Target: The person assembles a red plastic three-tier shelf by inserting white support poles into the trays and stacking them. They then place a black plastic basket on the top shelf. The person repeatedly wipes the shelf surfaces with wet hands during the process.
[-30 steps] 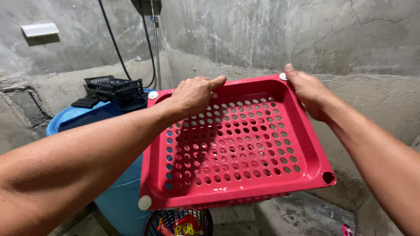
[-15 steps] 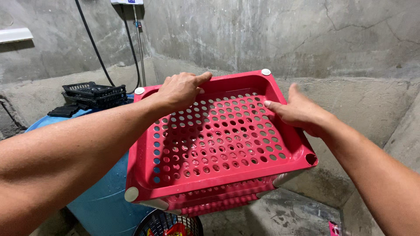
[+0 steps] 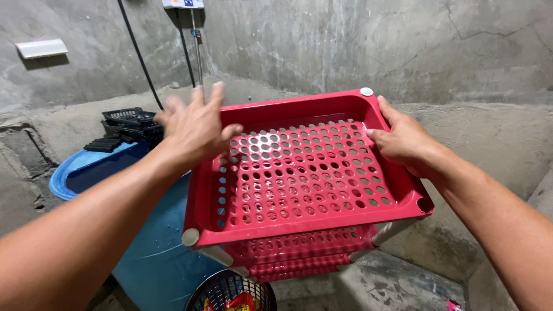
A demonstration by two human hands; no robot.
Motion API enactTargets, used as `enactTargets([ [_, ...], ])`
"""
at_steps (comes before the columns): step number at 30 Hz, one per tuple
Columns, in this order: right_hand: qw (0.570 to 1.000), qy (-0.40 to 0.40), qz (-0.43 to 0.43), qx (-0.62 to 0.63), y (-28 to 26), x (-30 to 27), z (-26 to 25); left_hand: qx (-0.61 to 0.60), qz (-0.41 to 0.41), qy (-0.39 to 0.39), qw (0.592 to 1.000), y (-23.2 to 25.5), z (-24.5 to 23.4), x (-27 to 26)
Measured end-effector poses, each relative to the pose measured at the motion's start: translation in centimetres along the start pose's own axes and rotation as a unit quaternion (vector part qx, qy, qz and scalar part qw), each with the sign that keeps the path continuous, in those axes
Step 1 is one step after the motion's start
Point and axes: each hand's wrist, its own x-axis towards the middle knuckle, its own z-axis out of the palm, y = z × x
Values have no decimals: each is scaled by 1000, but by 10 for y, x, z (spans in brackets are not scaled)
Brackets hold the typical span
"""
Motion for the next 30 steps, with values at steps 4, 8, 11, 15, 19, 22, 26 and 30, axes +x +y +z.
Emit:
enactTargets([
  [4,1000,-9,-15,22,-2,1,1,-164,-102,-21,981,-25,8,-30],
  [8,1000,-15,-8,18,-4,0,0,-433,-252,-194,843,-27,23,-46],
  [11,1000,-13,3,11,-5,1,2,-610,-224,-192,736,-22,34,-47],
  [15,1000,-11,-11,24,-4,4,2,-610,-225,-147,745,-19,42,-40],
  [19,998,-22,-27,57,3,5,-3,-584,-214,-131,772,-13,41,-36],
  [22,997,-23,-19,76,7,3,-8,-600,-204,-129,763,-7,35,-35],
  [26,996,-20,-12,85,11,-1,-17,-623,-203,-134,744,2,25,-32],
  [30,995,-18,-49,90,8,-1,-25,-623,-177,-111,754,7,12,-31],
])
